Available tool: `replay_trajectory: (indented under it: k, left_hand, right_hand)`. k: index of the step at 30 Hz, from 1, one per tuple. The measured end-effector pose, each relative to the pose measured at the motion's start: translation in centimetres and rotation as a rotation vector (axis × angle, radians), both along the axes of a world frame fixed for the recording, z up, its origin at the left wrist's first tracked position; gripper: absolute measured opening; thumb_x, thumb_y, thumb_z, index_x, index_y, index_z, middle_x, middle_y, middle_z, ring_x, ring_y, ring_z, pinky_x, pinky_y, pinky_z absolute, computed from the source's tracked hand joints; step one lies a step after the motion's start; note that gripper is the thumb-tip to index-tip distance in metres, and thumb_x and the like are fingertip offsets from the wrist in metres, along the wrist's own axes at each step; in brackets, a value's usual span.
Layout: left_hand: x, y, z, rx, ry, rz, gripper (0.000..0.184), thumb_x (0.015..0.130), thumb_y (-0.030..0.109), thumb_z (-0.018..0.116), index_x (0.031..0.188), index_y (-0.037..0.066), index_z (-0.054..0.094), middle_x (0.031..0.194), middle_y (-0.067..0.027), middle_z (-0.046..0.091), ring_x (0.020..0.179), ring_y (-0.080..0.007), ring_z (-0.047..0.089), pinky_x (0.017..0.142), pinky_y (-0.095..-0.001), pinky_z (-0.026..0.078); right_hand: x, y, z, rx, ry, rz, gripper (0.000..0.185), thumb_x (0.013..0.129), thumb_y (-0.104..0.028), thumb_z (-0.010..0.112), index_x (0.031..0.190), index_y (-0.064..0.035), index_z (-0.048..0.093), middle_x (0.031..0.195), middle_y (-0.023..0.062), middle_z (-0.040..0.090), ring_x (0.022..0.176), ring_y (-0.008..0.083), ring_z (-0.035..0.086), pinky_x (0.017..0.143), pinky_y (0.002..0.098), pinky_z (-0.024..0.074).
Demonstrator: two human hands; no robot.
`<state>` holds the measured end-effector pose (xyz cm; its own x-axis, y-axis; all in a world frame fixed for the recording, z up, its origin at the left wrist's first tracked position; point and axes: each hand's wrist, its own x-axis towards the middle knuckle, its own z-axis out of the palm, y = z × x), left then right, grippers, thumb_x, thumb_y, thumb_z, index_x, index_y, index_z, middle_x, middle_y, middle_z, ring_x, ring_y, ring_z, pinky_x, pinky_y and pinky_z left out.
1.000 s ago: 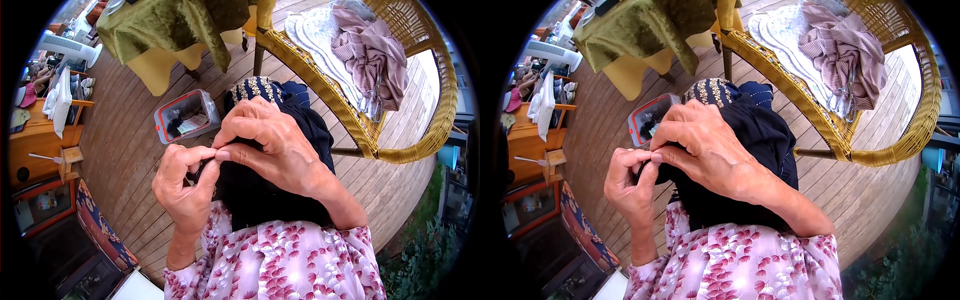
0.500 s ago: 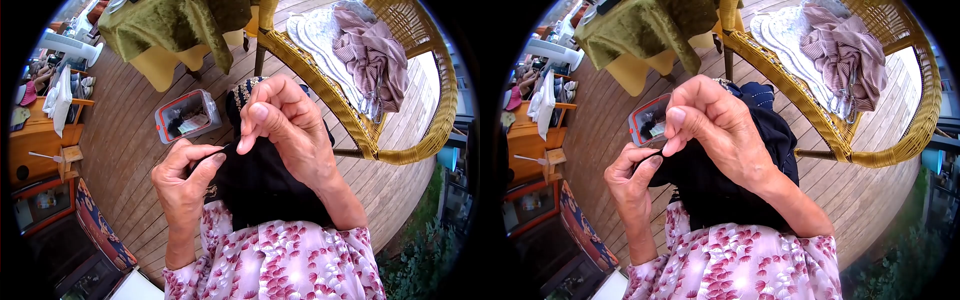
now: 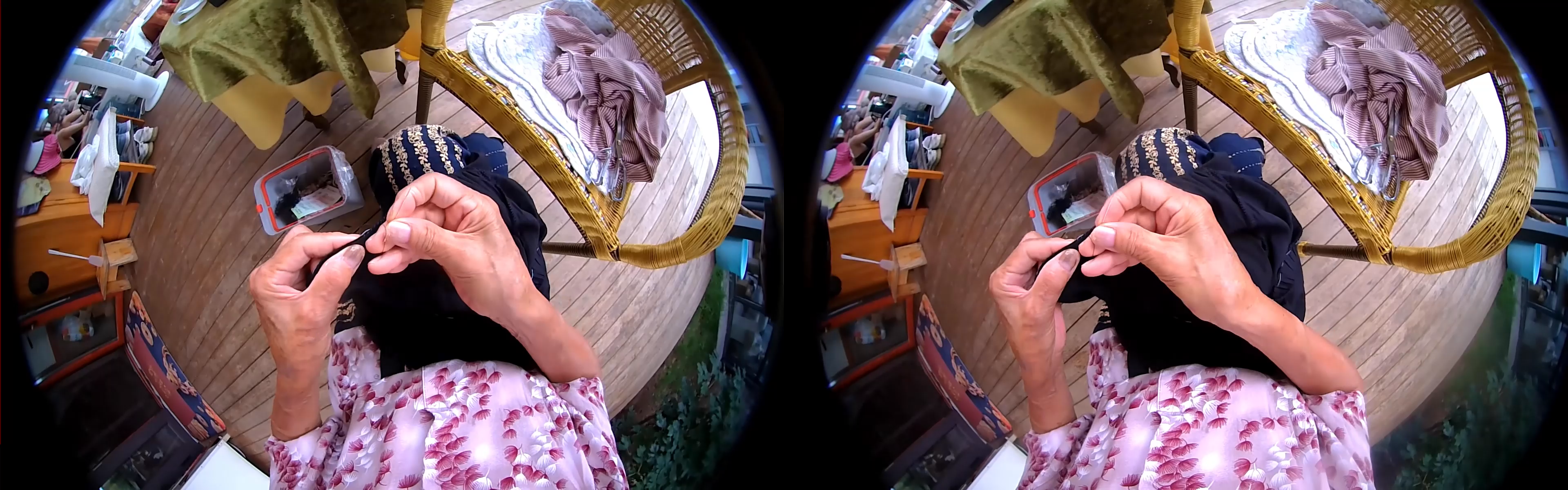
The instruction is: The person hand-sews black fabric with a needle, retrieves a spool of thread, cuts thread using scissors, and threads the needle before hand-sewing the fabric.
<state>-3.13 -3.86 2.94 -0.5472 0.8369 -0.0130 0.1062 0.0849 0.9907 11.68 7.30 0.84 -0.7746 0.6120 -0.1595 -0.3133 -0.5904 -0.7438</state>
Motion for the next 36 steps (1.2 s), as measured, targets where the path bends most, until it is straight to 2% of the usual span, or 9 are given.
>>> replay_trajectory:
  k: [11, 14, 17, 19, 21, 23, 24, 27, 36]
  left_hand:
    - [0.1, 0.1, 0.0, -0.008, -0.034, 0.004, 0.009, 0.084, -0.002, 0.07, 0.093, -0.003, 0.073, 0.078, 0.0026, 0.055, 0.069, -0.0037, 0.045, 0.061, -0.02, 0.034]
    - [0.2, 0.2, 0.0, -0.019, -0.034, 0.01, 0.009, 0.084, -0.001, 0.071, 0.092, -0.003, 0.073, 0.078, 0.0025, 0.055, 0.069, -0.0037, 0.045, 0.061, -0.0197, 0.034]
    - [0.1, 0.2, 0.0, -0.019, -0.02, 0.012, 0.009, 0.083, -0.002, 0.071, 0.092, -0.003, 0.073, 0.078, 0.0027, 0.055, 0.069, -0.0036, 0.045, 0.061, -0.0198, 0.034]
    - [0.2, 0.1, 0.0, -0.017, -0.009, 0.02, 0.01, 0.082, -0.003, 0.072, 0.092, -0.003, 0.073, 0.077, 0.0032, 0.055, 0.068, -0.0031, 0.044, 0.06, -0.0197, 0.034]
    - [0.1, 0.1, 0.1, -0.022, 0.019, 0.021, 0.01, 0.082, -0.003, 0.073, 0.092, -0.003, 0.073, 0.077, 0.0034, 0.055, 0.068, -0.0029, 0.044, 0.06, -0.0196, 0.034]
    - [0.2, 0.0, 0.1, -0.029, 0.042, 0.018, 0.011, 0.082, -0.003, 0.073, 0.092, -0.002, 0.073, 0.076, 0.0036, 0.055, 0.068, -0.0027, 0.043, 0.059, -0.0195, 0.034]
    - [0.1, 0.0, 0.0, -0.019, 0.04, 0.017, 0.011, 0.082, -0.003, 0.073, 0.092, -0.002, 0.073, 0.076, 0.0036, 0.055, 0.067, -0.0027, 0.043, 0.059, -0.0193, 0.034]
    - [0.1, 0.0, 0.0, -0.006, 0.042, 0.015, 0.01, 0.082, -0.003, 0.073, 0.092, -0.002, 0.073, 0.076, 0.0036, 0.055, 0.067, -0.0027, 0.042, 0.059, -0.0192, 0.034]
    - [0.2, 0.0, -0.1, -0.006, 0.051, 0.016, 0.01, 0.082, -0.002, 0.073, 0.092, -0.001, 0.074, 0.075, 0.0039, 0.054, 0.067, -0.003, 0.042, 0.059, -0.0194, 0.033]
  right_hand:
    - [0.2, 0.3, 0.1, -0.096, -0.002, 0.019, 0.016, 0.096, -0.01, 0.065, 0.102, 0.003, 0.059, 0.095, 0.0139, 0.071, 0.085, 0.0202, 0.073, 0.078, 0.0295, 0.0609]
    - [0.1, 0.1, 0.1, -0.051, -0.014, 0.011, 0.015, 0.096, -0.01, 0.065, 0.101, 0.0025, 0.059, 0.094, 0.0117, 0.07, 0.085, 0.0176, 0.072, 0.078, 0.0273, 0.0598]
    - [0.0, -0.4, 0.0, 0.121, -0.06, -0.061, 0.011, 0.095, -0.008, 0.066, 0.097, 0.002, 0.062, 0.09, 0.0065, 0.069, 0.081, 0.0117, 0.069, 0.072, 0.0234, 0.0561]
    - [0.5, -0.5, -0.3, 0.601, -0.208, -0.096, 0.005, 0.094, -0.002, 0.065, 0.095, 0.0019, 0.064, 0.089, 0.0032, 0.065, 0.081, 0.0096, 0.064, 0.071, 0.0217, 0.053]
    - [0.6, -1.1, 0.0, 0.598, -0.27, -0.072, 0.004, 0.092, -0.001, 0.067, 0.095, 0.0016, 0.066, 0.087, 0.0006, 0.063, 0.079, 0.0073, 0.059, 0.068, 0.0218, 0.0486]
    - [0.3, -1.6, -0.3, 0.623, -0.253, -0.155, 0.009, 0.087, -0.003, 0.071, 0.094, -0.0008, 0.066, 0.081, 0.0063, 0.063, 0.072, 0.0141, 0.061, 0.064, 0.0278, 0.0491]
    - [0.5, -1.3, -0.1, 0.847, -0.312, -0.176, 0.012, 0.084, -0.002, 0.072, 0.094, -0.0023, 0.067, 0.08, 0.0071, 0.063, 0.071, 0.0194, 0.062, 0.063, 0.0298, 0.0486]
    - [0.4, -1.3, -0.6, 0.966, -0.286, -0.228, 0.014, 0.083, -0.001, 0.073, 0.095, -0.0033, 0.068, 0.079, 0.0069, 0.062, 0.071, 0.0207, 0.062, 0.062, 0.0309, 0.048]
    - [0.3, -1.4, -0.3, 0.921, -0.337, -0.191, 0.017, 0.083, 0.0, 0.072, 0.1, -0.004, 0.07, 0.08, 0.0071, 0.062, 0.071, 0.0193, 0.061, 0.06, 0.0306, 0.0473]
